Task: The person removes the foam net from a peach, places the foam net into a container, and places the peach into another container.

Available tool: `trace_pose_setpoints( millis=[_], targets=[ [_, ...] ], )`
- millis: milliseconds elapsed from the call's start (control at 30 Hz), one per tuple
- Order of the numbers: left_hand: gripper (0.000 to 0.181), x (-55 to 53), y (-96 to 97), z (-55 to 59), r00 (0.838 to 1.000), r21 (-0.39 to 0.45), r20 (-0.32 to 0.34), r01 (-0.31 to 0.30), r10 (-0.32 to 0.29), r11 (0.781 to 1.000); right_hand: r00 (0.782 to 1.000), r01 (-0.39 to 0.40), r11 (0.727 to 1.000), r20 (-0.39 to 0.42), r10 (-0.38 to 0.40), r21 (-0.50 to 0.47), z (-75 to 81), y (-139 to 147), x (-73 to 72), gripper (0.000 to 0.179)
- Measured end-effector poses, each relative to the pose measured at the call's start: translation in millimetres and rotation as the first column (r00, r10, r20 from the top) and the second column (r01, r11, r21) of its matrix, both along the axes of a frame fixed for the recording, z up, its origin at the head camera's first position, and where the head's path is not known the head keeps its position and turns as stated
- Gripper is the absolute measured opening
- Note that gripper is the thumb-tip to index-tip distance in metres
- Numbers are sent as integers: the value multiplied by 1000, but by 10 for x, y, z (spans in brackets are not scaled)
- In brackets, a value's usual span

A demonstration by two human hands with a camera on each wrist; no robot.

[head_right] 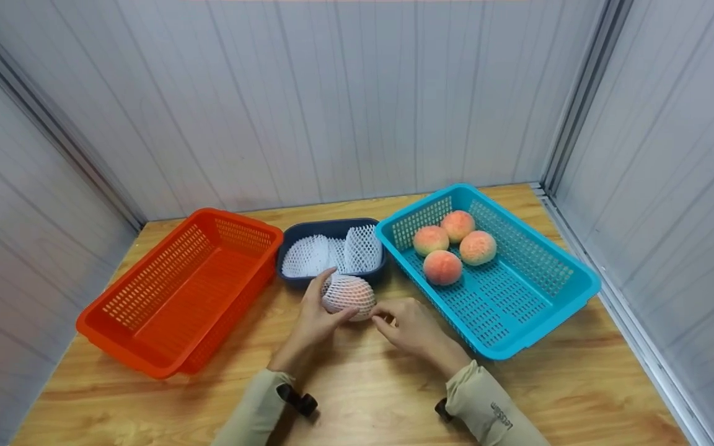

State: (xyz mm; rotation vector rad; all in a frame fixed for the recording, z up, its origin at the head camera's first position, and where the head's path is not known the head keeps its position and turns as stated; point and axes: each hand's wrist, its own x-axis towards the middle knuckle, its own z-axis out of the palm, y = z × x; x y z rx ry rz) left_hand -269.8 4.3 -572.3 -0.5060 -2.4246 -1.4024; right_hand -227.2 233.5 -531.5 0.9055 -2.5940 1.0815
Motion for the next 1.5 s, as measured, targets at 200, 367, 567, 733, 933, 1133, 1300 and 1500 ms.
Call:
trace_pose_setpoints(
  millis=[200, 367, 567, 733, 933, 1133, 1300, 1500],
  targets=[
    [75, 25, 40, 24, 997, -161, 46, -46, 54, 986, 1000, -6, 1000, -10, 6, -10, -28, 7, 15, 8],
    [69, 52, 13, 72, 996, -232, 75, -32, 51, 972, 1000, -2, 1000, 31, 2, -10, -39, 15, 26, 9],
    [74, 78, -80, 90, 994, -262, 109, 36, -7, 964, 999, 12, 1000, 40, -12, -1, -26, 3, 36, 10],
    [78, 89, -134, 94, 990, -276, 132, 83, -48, 957, 998, 31, 999, 55, -32, 17, -33, 5, 43, 9],
    [77, 56, -72, 95, 989, -266, 137, 99, -64, 959, 999, 26, 1000, 26, -27, 10, -43, -28, 4, 8],
    [73, 10, -83, 33, 986, -54, 130, 113, -105, 992, 999, 38, 999, -4, -38, -14, -59, -52, -30, 9],
    [69, 45, -168, 43, 955, 238, 181, 190, -235, 953, 993, 106, 994, 54, -105, -28, -57, -48, -33, 10],
    [70, 142, -257, 202, 893, 498, 186, 275, -411, 822, 981, 128, 988, 160, -113, -87, 1, -88, -30, 13]
  ],
)
